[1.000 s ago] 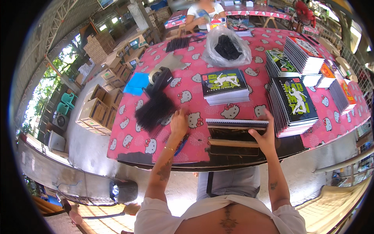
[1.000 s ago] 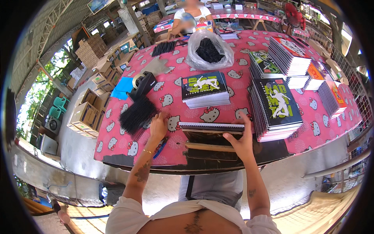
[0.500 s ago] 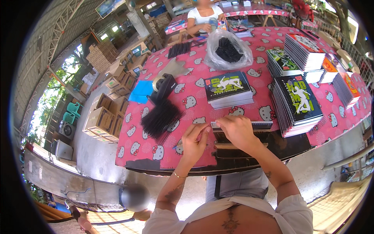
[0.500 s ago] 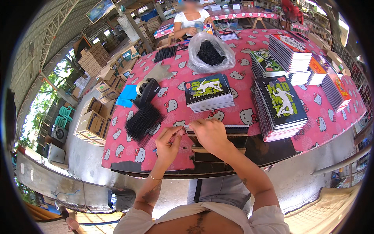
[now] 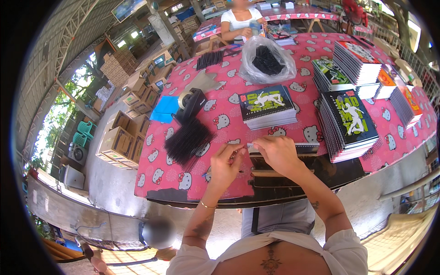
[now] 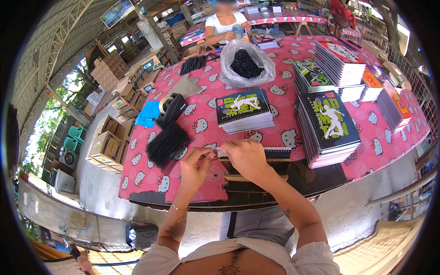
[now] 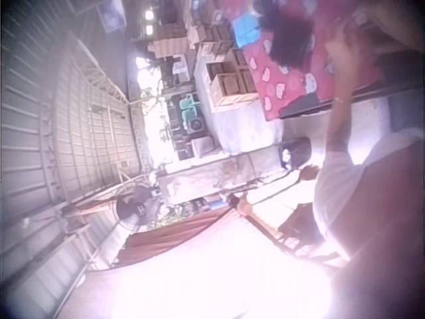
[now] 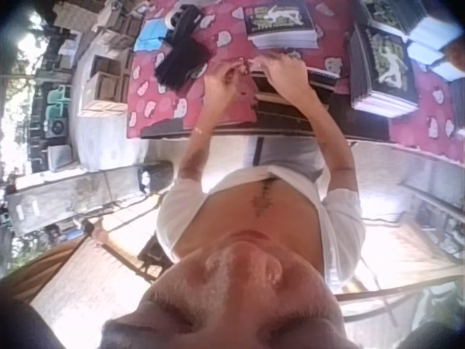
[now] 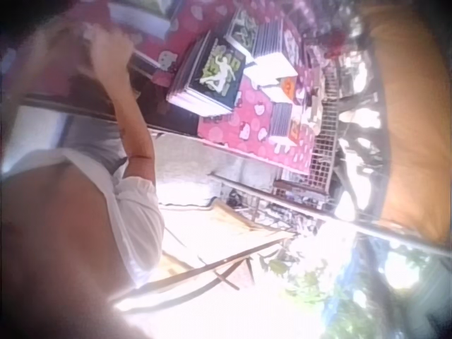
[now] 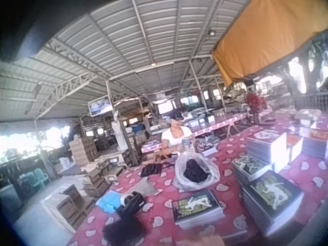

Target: The person assembles notebooks by picking up a stack of paper and a cover, threading a black spiral binding through the side holes, and placing the finished notebook onto a stack.

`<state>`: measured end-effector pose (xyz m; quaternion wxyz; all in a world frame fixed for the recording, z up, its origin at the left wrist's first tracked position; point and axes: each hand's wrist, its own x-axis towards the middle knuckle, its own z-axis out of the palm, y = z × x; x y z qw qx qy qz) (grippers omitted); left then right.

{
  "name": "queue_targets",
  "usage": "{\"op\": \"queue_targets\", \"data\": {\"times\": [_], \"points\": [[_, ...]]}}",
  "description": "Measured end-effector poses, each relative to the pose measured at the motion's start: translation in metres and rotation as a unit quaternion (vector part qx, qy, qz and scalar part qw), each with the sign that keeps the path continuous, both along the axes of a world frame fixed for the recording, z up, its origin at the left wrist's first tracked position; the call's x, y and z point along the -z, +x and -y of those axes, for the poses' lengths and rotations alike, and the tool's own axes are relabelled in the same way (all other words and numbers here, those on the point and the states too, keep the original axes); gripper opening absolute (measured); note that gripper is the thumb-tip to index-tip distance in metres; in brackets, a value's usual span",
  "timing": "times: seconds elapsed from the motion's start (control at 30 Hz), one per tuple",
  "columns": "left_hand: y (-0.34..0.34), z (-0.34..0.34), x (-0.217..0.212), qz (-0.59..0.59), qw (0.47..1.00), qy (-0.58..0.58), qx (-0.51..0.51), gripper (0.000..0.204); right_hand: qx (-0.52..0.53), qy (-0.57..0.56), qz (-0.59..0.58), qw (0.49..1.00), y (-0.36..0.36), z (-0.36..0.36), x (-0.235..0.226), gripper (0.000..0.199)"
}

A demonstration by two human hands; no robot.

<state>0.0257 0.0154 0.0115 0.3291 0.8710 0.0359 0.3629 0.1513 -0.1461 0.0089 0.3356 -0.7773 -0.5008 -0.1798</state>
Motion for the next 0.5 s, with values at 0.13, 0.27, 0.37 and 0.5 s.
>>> {"op": "queue_targets", "data": {"times": [0.13, 0.27, 0.37, 0.5], "points": [[0.003, -0.008, 0.003, -0.035, 0.999, -0.017, 0.030, 0.026, -0.017, 0.020, -0.010, 1.000, -0.002, -0.002, 0.000, 0.007], [0.007, -0.020, -0.016, -0.063, 0.996, 0.018, 0.060, 0.028, -0.035, 0.023, -0.032, 0.999, 0.000, 0.000, -0.006, 0.009], [0.006, -0.033, -0.024, -0.160, 0.973, 0.005, 0.163, 0.027, -0.037, -0.004, -0.022, 0.999, -0.001, 0.002, -0.005, 0.009], [0.019, -0.026, -0.012, -0.105, 0.980, 0.061, 0.156, 0.026, -0.047, -0.005, -0.027, 0.999, -0.002, 0.007, -0.008, 0.009]]}}
